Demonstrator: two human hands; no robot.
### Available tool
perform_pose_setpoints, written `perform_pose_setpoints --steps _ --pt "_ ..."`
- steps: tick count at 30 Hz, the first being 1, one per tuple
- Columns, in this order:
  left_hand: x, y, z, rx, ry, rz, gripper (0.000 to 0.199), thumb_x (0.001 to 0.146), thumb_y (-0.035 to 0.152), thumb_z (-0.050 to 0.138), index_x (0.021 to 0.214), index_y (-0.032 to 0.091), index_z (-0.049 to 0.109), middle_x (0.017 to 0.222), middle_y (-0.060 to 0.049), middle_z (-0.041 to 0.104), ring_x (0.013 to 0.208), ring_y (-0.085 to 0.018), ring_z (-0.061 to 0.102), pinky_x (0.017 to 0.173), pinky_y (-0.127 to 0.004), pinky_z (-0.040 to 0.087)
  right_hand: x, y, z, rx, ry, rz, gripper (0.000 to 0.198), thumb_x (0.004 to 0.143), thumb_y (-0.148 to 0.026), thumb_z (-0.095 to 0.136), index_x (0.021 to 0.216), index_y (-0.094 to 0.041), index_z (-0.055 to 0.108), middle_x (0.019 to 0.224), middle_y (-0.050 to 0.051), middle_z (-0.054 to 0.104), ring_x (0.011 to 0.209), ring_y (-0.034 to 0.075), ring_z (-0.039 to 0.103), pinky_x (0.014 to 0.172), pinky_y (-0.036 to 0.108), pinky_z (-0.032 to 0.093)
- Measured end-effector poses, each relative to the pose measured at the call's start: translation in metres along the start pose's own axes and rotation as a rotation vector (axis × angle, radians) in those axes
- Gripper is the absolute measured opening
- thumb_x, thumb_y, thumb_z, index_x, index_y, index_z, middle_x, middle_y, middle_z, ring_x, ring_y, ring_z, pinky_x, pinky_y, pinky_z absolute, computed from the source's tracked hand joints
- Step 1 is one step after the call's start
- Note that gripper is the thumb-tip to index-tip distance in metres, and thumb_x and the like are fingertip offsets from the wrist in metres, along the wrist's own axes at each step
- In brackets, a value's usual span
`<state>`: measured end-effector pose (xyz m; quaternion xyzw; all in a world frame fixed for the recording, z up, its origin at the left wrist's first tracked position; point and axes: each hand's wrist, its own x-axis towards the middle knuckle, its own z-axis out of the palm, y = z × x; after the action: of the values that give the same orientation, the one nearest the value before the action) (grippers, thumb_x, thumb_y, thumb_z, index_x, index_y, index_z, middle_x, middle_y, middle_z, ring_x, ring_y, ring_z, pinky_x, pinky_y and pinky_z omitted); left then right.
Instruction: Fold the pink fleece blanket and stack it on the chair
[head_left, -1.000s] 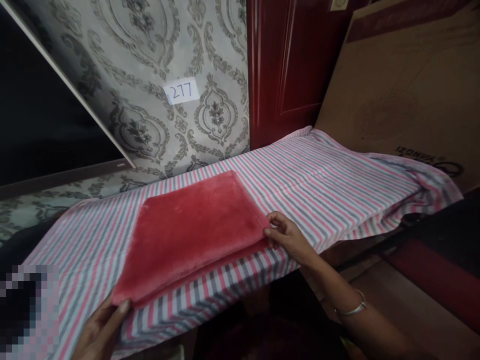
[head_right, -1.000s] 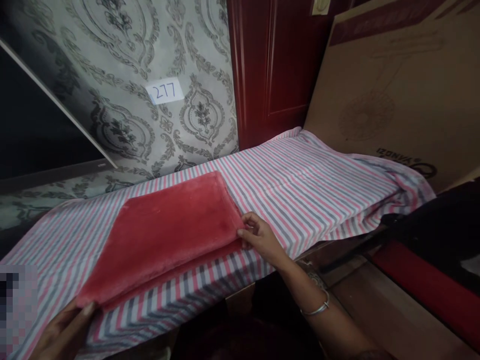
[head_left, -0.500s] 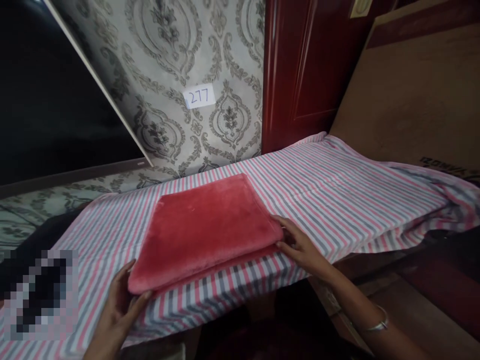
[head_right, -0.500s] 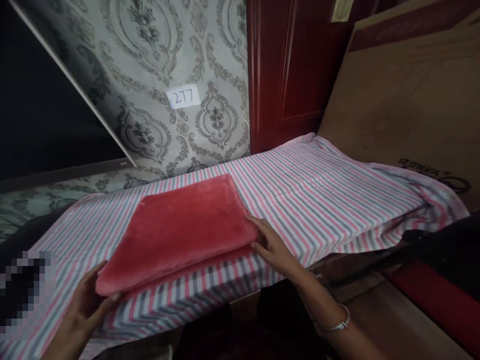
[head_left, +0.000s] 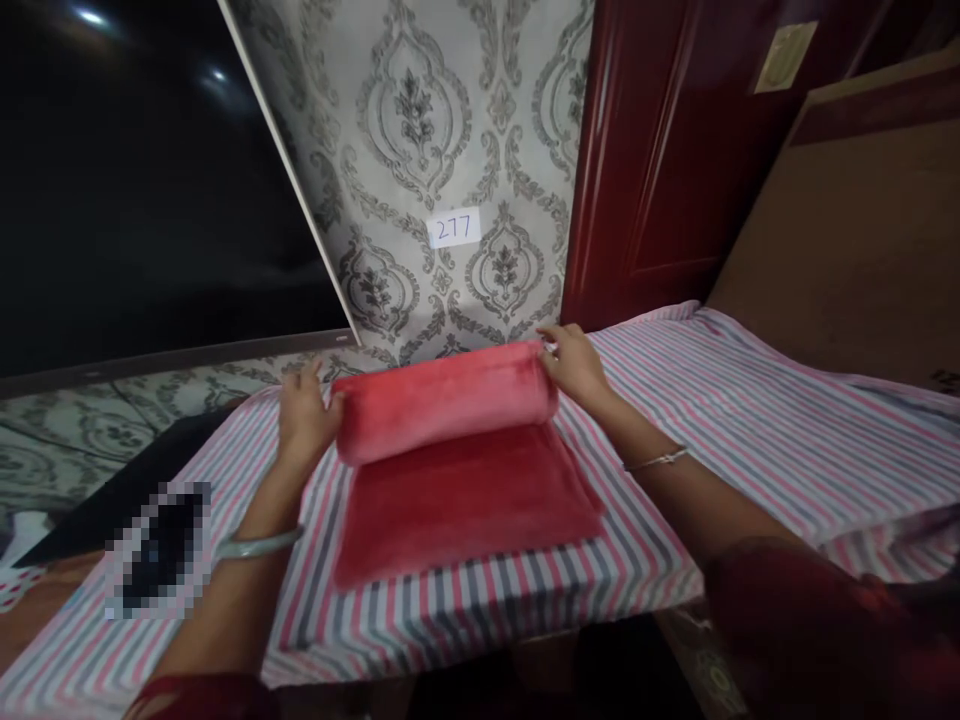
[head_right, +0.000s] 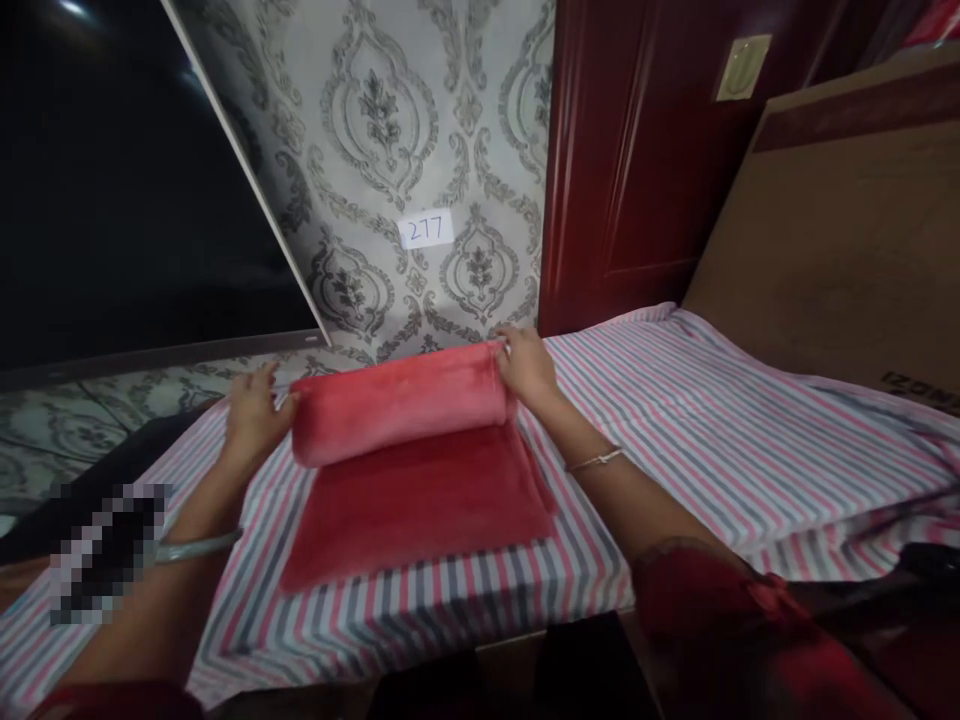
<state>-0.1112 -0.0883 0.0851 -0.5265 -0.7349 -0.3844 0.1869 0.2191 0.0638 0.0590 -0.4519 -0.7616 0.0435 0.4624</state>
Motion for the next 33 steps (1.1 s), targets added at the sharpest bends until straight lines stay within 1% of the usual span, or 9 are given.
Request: perform_pose_setpoints --steps 2,5,8,14,21,23,26,29,33 --pt "0.005 0.018 0.019 0.103 0.006 0.2 0.054 0.083 0.022 0.051 0.136 0.012 0.057 0.136 -0.019 0.058 0.126 -0.033 0.053 0.109 -0.048 0.039 0.003 -0.015 0.021 -0.112 -0.043 -0.108 0.048 0.089 -0.019 0.049 0.135 -0.013 0.059 0.127 0.019 0.062 0.113 0.031 0.058 0.093 0.043 0.047" --pt "-0.02 0.029 0.053 0.23 -0.299 0.425 0.051 0.092 0.027 0.046 0.142 0.018 0.054 0.149 -0.015 0.05 0.14 -0.034 0.041 0.116 -0.053 0.029 -0.024 -0.022 0.053 -0.24 -0.281 -0.302 0.047 0.097 -0.036 0.047 0.141 -0.021 0.055 0.144 0.015 0.054 0.129 0.034 0.049 0.109 0.055 0.035" --pt "-0.053 0.018 0.084 0.325 -0.501 0.365 0.053 0.098 0.037 0.041 0.147 0.02 0.049 0.155 -0.012 0.044 0.145 -0.038 0.034 0.115 -0.062 0.023 -0.049 -0.008 0.077 -0.275 -0.425 -0.288 0.047 0.101 -0.043 0.042 0.143 -0.025 0.054 0.148 0.009 0.054 0.137 0.032 0.044 0.117 0.059 0.02" --pt "-0.069 -0.001 0.101 0.31 -0.466 0.341 0.055 0.1 0.041 0.035 0.149 0.02 0.046 0.156 -0.011 0.042 0.144 -0.035 0.036 0.115 -0.059 0.026 -0.046 0.017 0.092 -0.154 -0.486 -0.259 0.048 0.102 -0.044 0.039 0.144 -0.027 0.053 0.149 0.007 0.053 0.14 0.027 0.044 0.12 0.054 0.02" --pt "-0.068 -0.005 0.1 0.251 -0.364 0.406 0.056 0.099 0.041 0.034 0.145 0.016 0.051 0.151 -0.015 0.05 0.14 -0.035 0.042 0.112 -0.056 0.03 -0.066 0.051 0.064 0.149 -0.374 -0.214 0.048 0.095 -0.036 0.05 0.14 -0.021 0.057 0.15 0.01 0.051 0.143 0.027 0.04 0.118 0.05 0.03" --pt "-0.069 -0.007 0.102 0.223 -0.335 0.415 0.056 0.098 0.042 0.034 0.143 0.014 0.053 0.148 -0.016 0.053 0.138 -0.035 0.043 0.112 -0.055 0.03 -0.083 0.064 0.047 0.226 -0.241 -0.095 0.049 0.09 -0.035 0.054 0.136 -0.02 0.06 0.146 0.012 0.055 0.137 0.029 0.047 0.111 0.049 0.04" --pt "-0.066 -0.006 0.102 0.158 -0.309 0.413 0.054 0.097 0.041 0.034 0.138 0.014 0.058 0.143 -0.016 0.058 0.136 -0.034 0.046 0.112 -0.053 0.03 -0.112 0.076 0.02 0.302 -0.091 0.167 0.041 0.087 -0.032 0.053 0.123 -0.02 0.066 0.125 0.013 0.069 0.106 0.027 0.067 0.089 0.043 0.054" --pt "-0.059 0.004 0.093 0.063 -0.318 0.396 0.052 0.095 0.043 0.037 0.132 0.018 0.061 0.135 -0.014 0.064 0.13 -0.031 0.052 0.111 -0.049 0.034 -0.139 0.072 -0.002 0.396 -0.142 0.31 0.029 0.085 -0.033 0.051 0.101 -0.02 0.071 0.096 0.008 0.074 0.08 0.022 0.067 0.072 0.035 0.053" --pt "-0.066 0.01 0.061 -0.059 -0.305 0.338 0.048 0.091 0.047 0.039 0.119 0.02 0.067 0.119 -0.011 0.071 0.114 -0.029 0.061 0.103 -0.045 0.042 -0.169 0.058 -0.021 0.486 -0.256 0.336 0.024 0.084 -0.038 0.05 0.08 -0.021 0.066 0.072 0.002 0.067 0.067 0.018 0.061 0.063 0.029 0.046"
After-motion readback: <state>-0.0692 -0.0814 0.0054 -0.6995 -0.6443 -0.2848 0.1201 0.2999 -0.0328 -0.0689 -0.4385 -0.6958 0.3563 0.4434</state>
